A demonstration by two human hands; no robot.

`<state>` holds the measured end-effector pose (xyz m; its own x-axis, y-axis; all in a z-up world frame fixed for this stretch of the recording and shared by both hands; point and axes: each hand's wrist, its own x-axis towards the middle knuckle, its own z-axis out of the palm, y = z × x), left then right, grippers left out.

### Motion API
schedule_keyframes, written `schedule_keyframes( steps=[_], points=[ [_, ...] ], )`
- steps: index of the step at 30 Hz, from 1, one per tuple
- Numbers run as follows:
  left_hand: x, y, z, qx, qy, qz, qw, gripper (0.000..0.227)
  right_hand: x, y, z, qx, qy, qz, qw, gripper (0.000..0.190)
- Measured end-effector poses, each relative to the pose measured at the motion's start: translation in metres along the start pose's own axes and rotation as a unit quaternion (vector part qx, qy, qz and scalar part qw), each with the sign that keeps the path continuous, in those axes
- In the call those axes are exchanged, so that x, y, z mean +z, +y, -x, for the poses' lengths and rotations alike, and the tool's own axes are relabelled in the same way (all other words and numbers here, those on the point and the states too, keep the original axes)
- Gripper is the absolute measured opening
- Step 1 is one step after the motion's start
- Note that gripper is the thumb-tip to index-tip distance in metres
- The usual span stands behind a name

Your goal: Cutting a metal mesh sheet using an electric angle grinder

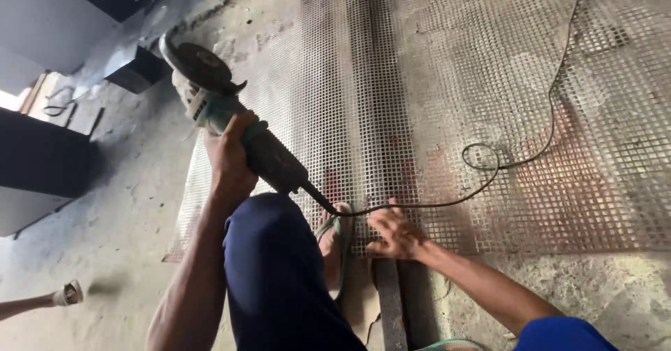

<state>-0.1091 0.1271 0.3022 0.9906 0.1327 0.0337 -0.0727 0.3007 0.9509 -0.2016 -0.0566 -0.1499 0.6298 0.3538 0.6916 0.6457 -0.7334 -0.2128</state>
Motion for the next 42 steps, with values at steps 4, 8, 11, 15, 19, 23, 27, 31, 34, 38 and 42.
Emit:
schedule_keyframes(
  steps=[4, 8, 11, 15, 19, 23, 27, 31, 34, 38, 42],
  points=[
    [-0.009, -0.035, -0.021, 0.029, 0.002, 0.009, 1.000, 0.029, -0.063, 0.011, 0.056, 0.048, -0.052, 0.083, 0.994, 0.092],
    [0.003, -0.040, -0.017, -0.008, -0.057, -0.022, 0.998, 0.035, -0.088, 0.025, 0.129, 0.049, -0.088, 0.224, 0.969, 0.098],
    [0.002, -0.060, -0.032, -0.019, -0.080, -0.019, 0.996, 0.043, -0.087, 0.027, 0.150, 0.087, -0.087, 0.259, 0.958, 0.102],
    [-0.001, -0.082, -0.042, -0.045, -0.111, 0.001, 0.993, 0.038, -0.116, 0.031, 0.140, 0.062, -0.057, 0.287, 0.954, 0.092],
    [0.000, -0.083, -0.046, -0.075, -0.140, -0.025, 0.987, 0.034, -0.118, 0.046, 0.148, 0.015, -0.058, 0.274, 0.960, 0.087],
    [-0.010, -0.079, -0.056, -0.095, -0.253, -0.087, 0.959, 0.030, -0.121, 0.043, 0.151, 0.055, -0.147, 0.253, 0.955, 0.088],
    [-0.002, -0.091, -0.045, -0.081, -0.175, -0.085, 0.978, 0.040, -0.123, 0.037, 0.137, 0.026, -0.057, 0.258, 0.964, 0.080],
    [-0.002, -0.097, -0.046, -0.110, -0.181, -0.087, 0.973, 0.039, -0.131, 0.034, 0.131, 0.015, -0.070, 0.254, 0.964, 0.078],
    [-0.003, -0.097, -0.046, -0.108, -0.175, -0.093, 0.974, 0.040, -0.128, 0.037, 0.129, 0.014, -0.069, 0.251, 0.966, 0.077],
    [-0.004, -0.091, -0.044, -0.110, -0.174, -0.104, 0.973, 0.039, -0.127, 0.036, 0.130, 0.019, -0.071, 0.253, 0.965, 0.077],
    [-0.013, -0.094, -0.025, -0.116, -0.165, -0.093, 0.975, 0.040, -0.128, 0.035, 0.126, 0.017, -0.065, 0.263, 0.962, 0.078]
  ],
)
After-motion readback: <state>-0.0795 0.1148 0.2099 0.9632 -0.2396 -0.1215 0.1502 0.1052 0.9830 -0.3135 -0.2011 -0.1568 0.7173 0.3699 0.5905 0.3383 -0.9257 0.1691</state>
